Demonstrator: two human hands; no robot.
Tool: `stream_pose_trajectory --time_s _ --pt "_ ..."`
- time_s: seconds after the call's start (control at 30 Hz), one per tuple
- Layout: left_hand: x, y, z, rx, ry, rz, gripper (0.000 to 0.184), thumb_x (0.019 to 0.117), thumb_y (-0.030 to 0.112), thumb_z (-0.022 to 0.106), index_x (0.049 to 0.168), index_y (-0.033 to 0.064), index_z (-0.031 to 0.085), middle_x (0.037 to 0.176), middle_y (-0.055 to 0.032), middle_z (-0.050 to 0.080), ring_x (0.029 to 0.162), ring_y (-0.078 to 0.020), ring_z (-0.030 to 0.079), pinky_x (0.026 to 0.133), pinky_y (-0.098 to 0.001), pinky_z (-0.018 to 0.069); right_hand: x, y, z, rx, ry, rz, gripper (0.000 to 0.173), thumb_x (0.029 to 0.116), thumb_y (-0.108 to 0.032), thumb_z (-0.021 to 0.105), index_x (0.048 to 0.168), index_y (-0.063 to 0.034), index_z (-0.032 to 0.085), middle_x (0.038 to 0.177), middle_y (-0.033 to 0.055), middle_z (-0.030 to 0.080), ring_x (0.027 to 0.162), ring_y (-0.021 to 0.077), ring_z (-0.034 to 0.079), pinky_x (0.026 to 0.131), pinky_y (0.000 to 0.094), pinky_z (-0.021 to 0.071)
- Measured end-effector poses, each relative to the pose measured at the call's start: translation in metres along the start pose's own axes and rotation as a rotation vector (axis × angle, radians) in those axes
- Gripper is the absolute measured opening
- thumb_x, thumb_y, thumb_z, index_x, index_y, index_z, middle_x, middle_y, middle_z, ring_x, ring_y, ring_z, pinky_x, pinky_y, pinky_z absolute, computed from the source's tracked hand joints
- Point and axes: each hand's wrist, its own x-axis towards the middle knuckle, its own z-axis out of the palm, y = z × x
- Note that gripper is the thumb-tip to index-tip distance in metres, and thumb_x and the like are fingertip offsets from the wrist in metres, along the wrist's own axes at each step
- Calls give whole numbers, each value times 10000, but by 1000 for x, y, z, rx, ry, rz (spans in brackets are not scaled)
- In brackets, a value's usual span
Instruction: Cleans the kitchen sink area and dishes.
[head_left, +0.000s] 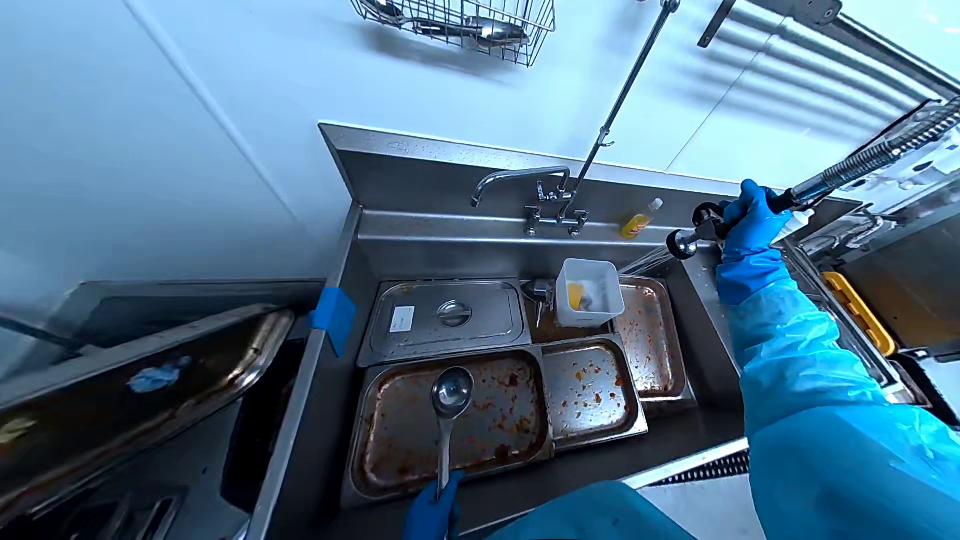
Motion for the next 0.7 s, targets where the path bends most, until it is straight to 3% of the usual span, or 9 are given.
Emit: stream_pose_trajectory --time_s 0.7 --pt "2 -6 -4 -22 44 -13 329 1089 284 496 1254 56 666 678 -46 628 486 -153 592 471 -333 546 -1 -2 2 -10 -2 26 285 933 -160 676 704 -191 509 495 -54 471 442 124 502 562 368 556"
